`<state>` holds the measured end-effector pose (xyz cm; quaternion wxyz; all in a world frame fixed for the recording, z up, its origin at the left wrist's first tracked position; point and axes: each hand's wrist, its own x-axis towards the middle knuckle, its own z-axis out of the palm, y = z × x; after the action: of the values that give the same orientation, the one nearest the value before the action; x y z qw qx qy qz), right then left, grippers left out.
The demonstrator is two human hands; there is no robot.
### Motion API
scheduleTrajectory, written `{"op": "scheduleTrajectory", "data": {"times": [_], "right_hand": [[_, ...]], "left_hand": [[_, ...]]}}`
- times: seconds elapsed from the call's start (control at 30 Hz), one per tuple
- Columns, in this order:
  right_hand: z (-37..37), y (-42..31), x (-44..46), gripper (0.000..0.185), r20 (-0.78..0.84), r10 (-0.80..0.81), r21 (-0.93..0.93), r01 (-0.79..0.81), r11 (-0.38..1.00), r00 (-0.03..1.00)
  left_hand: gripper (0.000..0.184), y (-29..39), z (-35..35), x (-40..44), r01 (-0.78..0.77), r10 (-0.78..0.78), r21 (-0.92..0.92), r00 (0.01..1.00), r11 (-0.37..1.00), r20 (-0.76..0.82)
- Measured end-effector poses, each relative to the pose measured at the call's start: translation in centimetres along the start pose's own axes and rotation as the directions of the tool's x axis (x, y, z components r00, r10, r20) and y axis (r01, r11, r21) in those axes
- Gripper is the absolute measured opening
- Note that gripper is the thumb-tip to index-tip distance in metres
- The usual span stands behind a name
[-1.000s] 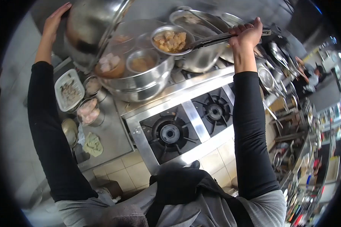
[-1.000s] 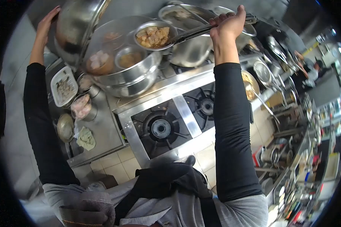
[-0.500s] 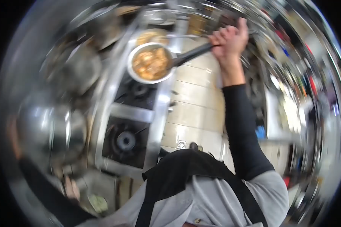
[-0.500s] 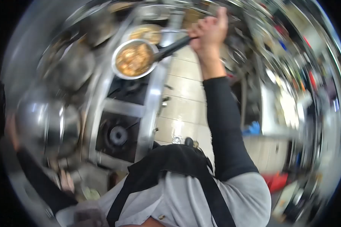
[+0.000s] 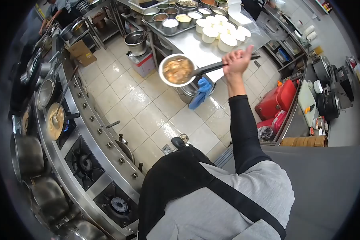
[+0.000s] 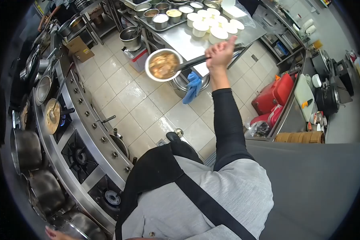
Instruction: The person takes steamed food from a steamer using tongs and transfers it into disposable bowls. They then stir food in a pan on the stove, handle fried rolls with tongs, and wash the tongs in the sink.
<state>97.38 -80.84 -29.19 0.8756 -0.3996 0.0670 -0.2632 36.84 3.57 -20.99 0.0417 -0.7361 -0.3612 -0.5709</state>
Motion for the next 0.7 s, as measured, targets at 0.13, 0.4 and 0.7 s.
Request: {"op": "scheduleTrajectory", "data": {"times": [0.13, 0.4, 0.7], "right_hand": [[-7.3, -1.8, 5.6, 0.065, -0.156, -0.082, -0.003, 0.083, 0.997, 0.984], [-13.9, -2.6, 12.4, 0.066, -0.316, -0.132, 0.019, 0.146, 0.989, 0.940], [-15.9, -3.6, 14.6, 0.060, -0.347, -0.204, -0.080, 0.187, 0.979, 0.915]], "left_hand": [[0.034, 7.4, 6.5, -7.9, 0.136, -0.086, -0.218, 0.970, 0.966, 0.226], [0.026, 27.3, 16.9, -25.2, 0.429, -0.097, -0.329, 0.719, 0.841, 0.688], [0.024, 47.8, 30.3, -37.3, 0.642, 0.349, -0.412, 0.230, 0.647, 0.908]]}}
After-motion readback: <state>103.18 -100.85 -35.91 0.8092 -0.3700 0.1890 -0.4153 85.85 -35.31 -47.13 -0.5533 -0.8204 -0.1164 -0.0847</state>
